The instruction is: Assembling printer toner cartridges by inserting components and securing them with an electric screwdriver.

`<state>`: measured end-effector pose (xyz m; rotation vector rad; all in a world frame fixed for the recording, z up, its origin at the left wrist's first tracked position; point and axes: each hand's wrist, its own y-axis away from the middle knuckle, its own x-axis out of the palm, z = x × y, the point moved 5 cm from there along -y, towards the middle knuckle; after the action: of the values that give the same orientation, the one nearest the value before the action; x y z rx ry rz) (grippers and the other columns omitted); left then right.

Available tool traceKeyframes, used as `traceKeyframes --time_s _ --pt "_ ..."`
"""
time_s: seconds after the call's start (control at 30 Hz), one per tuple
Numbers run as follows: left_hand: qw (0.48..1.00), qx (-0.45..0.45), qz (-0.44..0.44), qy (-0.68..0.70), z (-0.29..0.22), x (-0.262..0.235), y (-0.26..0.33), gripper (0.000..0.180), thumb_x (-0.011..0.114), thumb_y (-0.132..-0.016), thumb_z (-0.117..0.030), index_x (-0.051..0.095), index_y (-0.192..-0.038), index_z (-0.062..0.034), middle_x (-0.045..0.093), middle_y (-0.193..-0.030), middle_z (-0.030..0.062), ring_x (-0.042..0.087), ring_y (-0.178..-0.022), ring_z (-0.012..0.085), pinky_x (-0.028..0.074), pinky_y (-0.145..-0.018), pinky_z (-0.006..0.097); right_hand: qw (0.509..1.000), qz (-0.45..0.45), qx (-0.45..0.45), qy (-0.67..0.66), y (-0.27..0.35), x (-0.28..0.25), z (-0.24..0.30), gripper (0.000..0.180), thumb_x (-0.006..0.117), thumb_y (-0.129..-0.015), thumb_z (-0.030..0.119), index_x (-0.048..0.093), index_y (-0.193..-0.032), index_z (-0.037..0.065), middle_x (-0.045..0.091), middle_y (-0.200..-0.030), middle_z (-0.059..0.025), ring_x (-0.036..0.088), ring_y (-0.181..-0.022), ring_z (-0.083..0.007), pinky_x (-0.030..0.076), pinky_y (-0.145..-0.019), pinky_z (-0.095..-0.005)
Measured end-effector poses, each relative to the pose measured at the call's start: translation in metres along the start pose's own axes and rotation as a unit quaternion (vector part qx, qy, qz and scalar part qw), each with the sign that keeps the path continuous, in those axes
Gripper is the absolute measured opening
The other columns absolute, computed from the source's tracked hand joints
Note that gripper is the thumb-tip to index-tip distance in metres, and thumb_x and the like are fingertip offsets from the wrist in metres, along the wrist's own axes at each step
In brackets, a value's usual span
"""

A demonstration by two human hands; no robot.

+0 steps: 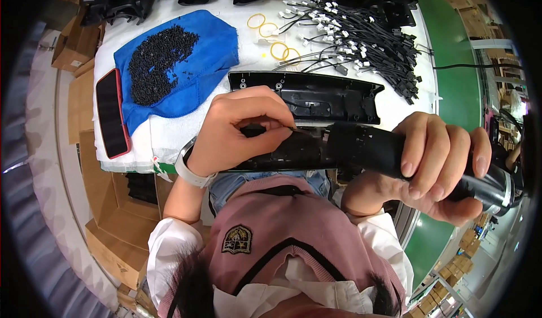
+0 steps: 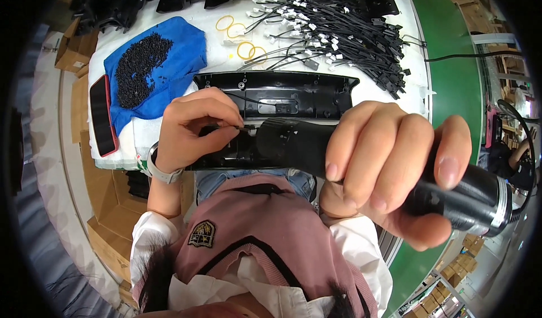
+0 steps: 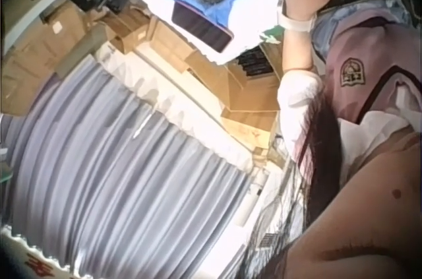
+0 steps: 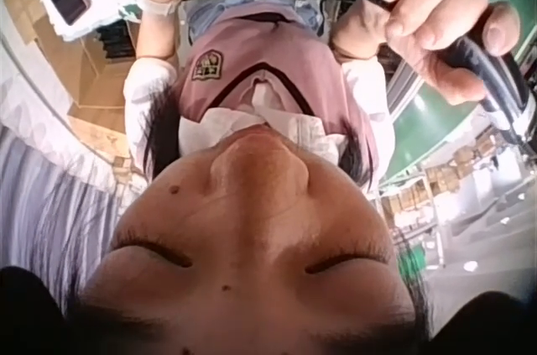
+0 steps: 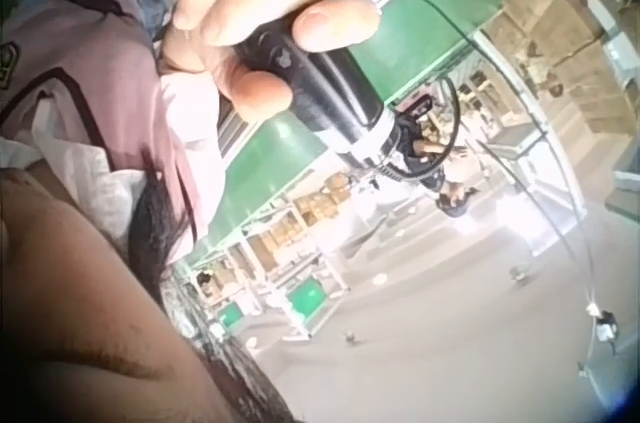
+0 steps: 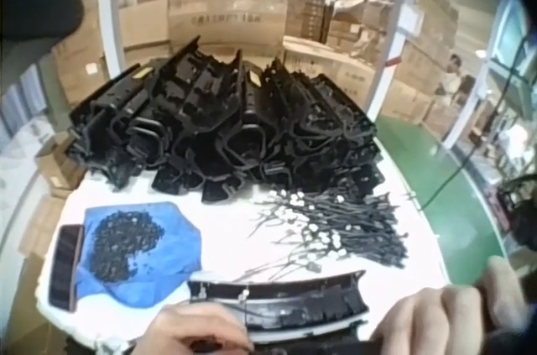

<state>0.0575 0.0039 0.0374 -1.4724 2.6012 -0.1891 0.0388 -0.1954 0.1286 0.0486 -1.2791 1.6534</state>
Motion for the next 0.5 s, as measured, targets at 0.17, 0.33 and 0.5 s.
traceKeyframes --time_s 0.17,0.33,0.5 --pt "0.998 0.051 -0.016 -0.016 -0.005 0.005 -0.002 0.017 0.070 -0.069 0.010 0.067 -0.083 0.0018 0.063 -0.082 0.0083 0.060 -0.070 0.0138 0.048 -0.060 0.023 1.000 0.006 0.025 -0.012 0.008 -0.007 -0.002 0.042 0.060 -0.092 0.036 0.044 -0.119 0.008 0.056 -0.074 -0.0008 0.054 -0.053 -0.0132 0.046 -0.062 -0.0345" --pt "0.993 0.091 -0.025 -0.066 -0.014 0.007 -0.004 0.014 0.072 -0.069 0.005 0.066 -0.081 0.0010 0.063 -0.076 0.0076 0.059 -0.065 0.0158 0.046 -0.055 0.024 0.996 -0.038 0.057 -0.056 0.013 -0.012 -0.008 0.042 0.059 -0.093 0.036 0.046 -0.120 0.007 0.054 -0.077 -0.0027 0.052 -0.055 -0.0146 0.044 -0.064 -0.0353" --pt "0.998 0.036 -0.025 -0.034 -0.006 0.003 -0.001 0.017 0.071 -0.066 0.009 0.067 -0.081 0.0025 0.065 -0.079 0.0094 0.062 -0.070 0.0177 0.048 -0.061 0.025 0.999 -0.023 0.029 -0.029 0.009 -0.009 0.003 0.041 0.063 -0.090 0.032 0.048 -0.117 0.006 0.057 -0.075 -0.0020 0.056 -0.054 -0.0138 0.048 -0.062 -0.0344"
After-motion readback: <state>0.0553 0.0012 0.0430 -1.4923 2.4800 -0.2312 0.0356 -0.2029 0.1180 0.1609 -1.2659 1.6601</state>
